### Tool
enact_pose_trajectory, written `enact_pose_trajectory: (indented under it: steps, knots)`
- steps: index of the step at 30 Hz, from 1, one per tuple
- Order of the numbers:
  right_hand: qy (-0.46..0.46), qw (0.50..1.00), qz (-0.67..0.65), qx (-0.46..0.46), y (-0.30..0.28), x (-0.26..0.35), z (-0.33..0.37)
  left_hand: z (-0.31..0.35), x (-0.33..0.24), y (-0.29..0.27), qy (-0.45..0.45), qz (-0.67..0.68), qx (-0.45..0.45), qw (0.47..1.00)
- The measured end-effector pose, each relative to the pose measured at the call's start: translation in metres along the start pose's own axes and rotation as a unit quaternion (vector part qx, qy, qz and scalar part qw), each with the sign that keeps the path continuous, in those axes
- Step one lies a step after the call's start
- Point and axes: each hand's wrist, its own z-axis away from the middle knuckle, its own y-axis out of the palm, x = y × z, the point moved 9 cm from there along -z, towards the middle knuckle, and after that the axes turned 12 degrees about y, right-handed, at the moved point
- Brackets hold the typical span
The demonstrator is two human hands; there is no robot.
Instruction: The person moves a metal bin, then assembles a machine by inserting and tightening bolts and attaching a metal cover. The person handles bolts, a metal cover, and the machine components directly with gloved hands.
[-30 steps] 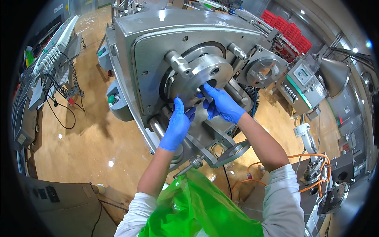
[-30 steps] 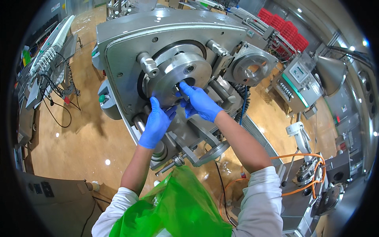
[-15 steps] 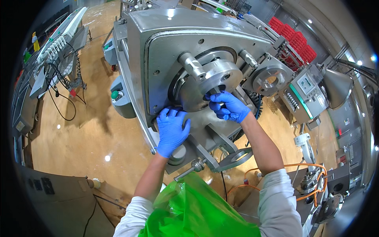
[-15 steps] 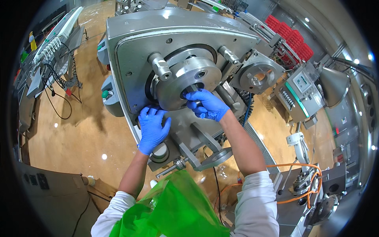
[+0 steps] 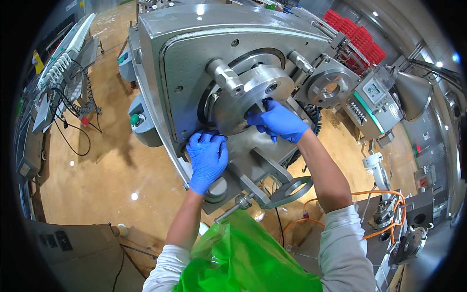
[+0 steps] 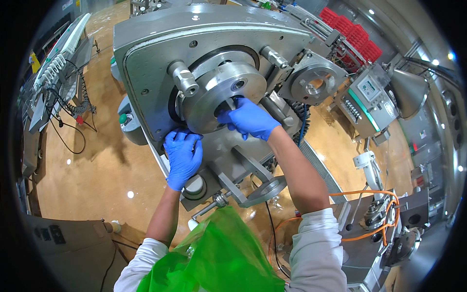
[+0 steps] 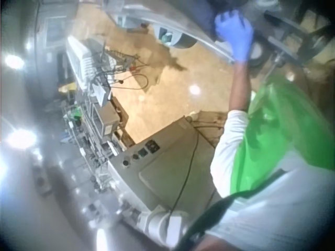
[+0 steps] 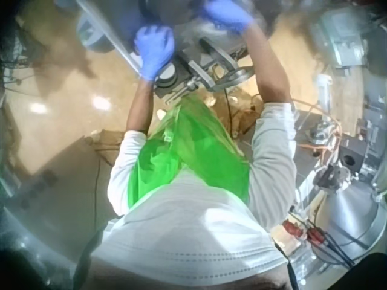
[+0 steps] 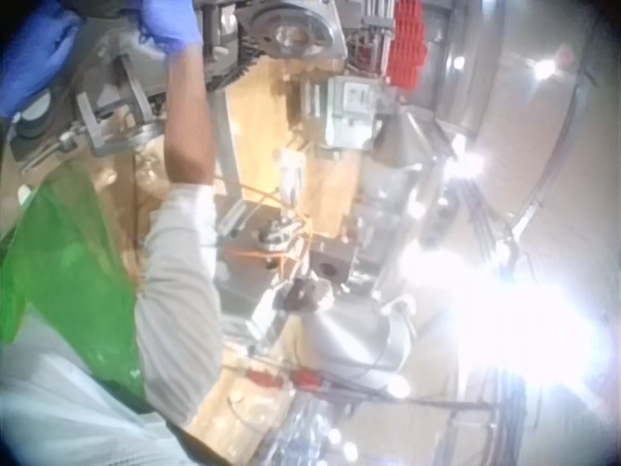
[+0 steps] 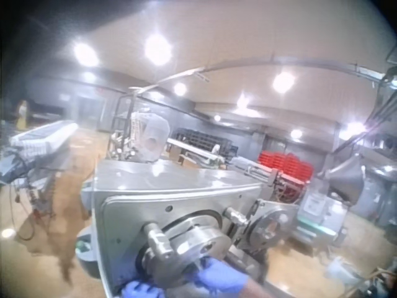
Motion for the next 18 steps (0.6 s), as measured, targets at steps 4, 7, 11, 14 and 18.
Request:
enact_pose_trajectory:
  steps: [4,7,11,14,18]
  knots:
    - [0.079,0.988,-0.12,0.058,0.004,-0.011,0.005,-0.001,0.0,0.0,0.001,0.009,-0.005,1.0]
    - [-0.008,0.996,0.011,-0.085,-0.004,0.0,0.006,0.001,0.002,-0.001,0.001,0.004,-0.006,1.0]
    - [-0.164,0.785,0.434,-0.409,0.012,0.026,0.043,-0.001,-0.005,-0.006,-0.004,0.003,-0.014,1.0]
    - [-0.249,0.89,0.293,-0.245,0.001,0.019,0.021,0.004,0.001,-0.007,-0.025,-0.003,-0.005,1.0]
    - [0.059,0.942,-0.25,0.214,0.022,-0.026,-0.001,0.002,-0.002,-0.007,-0.012,0.011,-0.028,0.999]
